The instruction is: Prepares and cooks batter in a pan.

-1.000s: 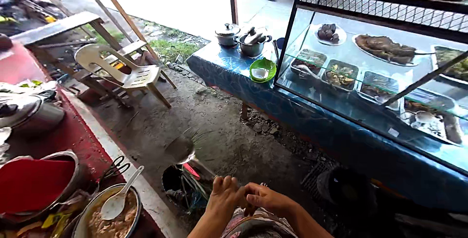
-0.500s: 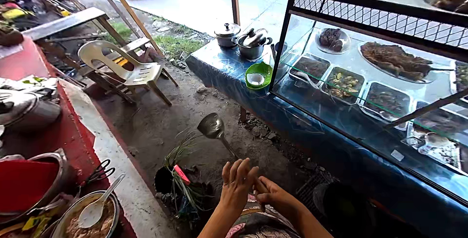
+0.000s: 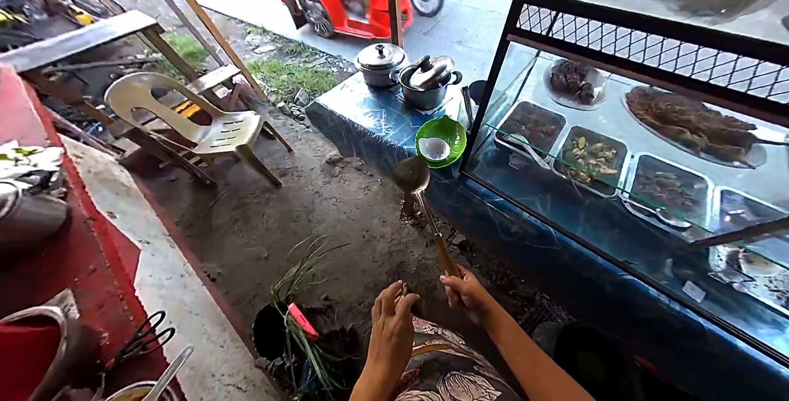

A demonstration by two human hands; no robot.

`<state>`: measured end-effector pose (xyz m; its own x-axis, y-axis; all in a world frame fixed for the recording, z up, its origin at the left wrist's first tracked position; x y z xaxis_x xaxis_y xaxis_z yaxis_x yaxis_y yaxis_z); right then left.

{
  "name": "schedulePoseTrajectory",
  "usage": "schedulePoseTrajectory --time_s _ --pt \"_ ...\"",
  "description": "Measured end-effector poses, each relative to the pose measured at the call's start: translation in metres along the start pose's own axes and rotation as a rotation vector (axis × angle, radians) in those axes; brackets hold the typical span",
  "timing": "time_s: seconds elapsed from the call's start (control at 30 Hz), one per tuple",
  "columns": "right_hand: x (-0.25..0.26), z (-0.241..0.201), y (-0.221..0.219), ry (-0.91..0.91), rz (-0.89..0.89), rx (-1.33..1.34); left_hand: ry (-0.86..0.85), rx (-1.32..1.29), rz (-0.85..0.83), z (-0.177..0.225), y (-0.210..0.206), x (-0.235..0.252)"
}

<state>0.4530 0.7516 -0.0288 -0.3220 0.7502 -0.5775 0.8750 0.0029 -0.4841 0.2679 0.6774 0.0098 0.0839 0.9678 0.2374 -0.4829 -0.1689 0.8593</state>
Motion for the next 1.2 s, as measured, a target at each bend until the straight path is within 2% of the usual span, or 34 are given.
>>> schedulePoseTrajectory --time_s 0.17,0.3,0.37,0.63,0.8,0.9,1.03,1.13,1.2 --pt "0.073 -0.051 -0.011 0.076 0.055 0.108 0.071 -0.060 -0.086 -0.035 0.003 0.033" --pt "0.135 -0.084 -0.002 0.162 0.250 0.068 0.094 -0.072 -0.186 -0.065 0.007 0.056" --pt "0.156 -0.096 0.005 0.184 0.268 0.094 0.098 -0.080 -0.241 -0.081 0.009 0.068" --pt "0.194 -0.114 0.012 0.104 0.168 0.355 0.122 -0.068 -0.367 -0.127 0.012 0.107" --pt "0.207 -0.110 0.018 0.072 0.158 0.317 0.144 -0.058 -0.367 -0.143 0.018 0.120" --pt "0.200 -0.114 0.020 0.051 0.217 0.156 0.178 -0.054 -0.339 -0.148 0.019 0.120" --pt "0.180 -0.129 0.018 -0.014 0.351 -0.232 0.320 -0.101 -0.419 -0.145 0.023 0.117" --pt "0.157 -0.139 0.014 -0.030 0.475 -0.577 0.398 -0.123 -0.395 -0.140 0.024 0.110" --pt "0.144 -0.150 0.012 0.026 0.454 -0.865 0.475 -0.134 -0.352 -0.136 0.024 0.104"
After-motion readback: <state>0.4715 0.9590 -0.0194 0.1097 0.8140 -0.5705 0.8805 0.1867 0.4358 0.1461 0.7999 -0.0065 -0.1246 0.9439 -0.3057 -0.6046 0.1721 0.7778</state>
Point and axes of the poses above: each hand's wrist, its own x-axis towards the middle knuckle, its own y-axis out of the back of the hand, z = x × y, the point moved 3 cm from there along x, towards the middle knuckle, and after that the axes turned 11 degrees about x, right-handed, at the moved point
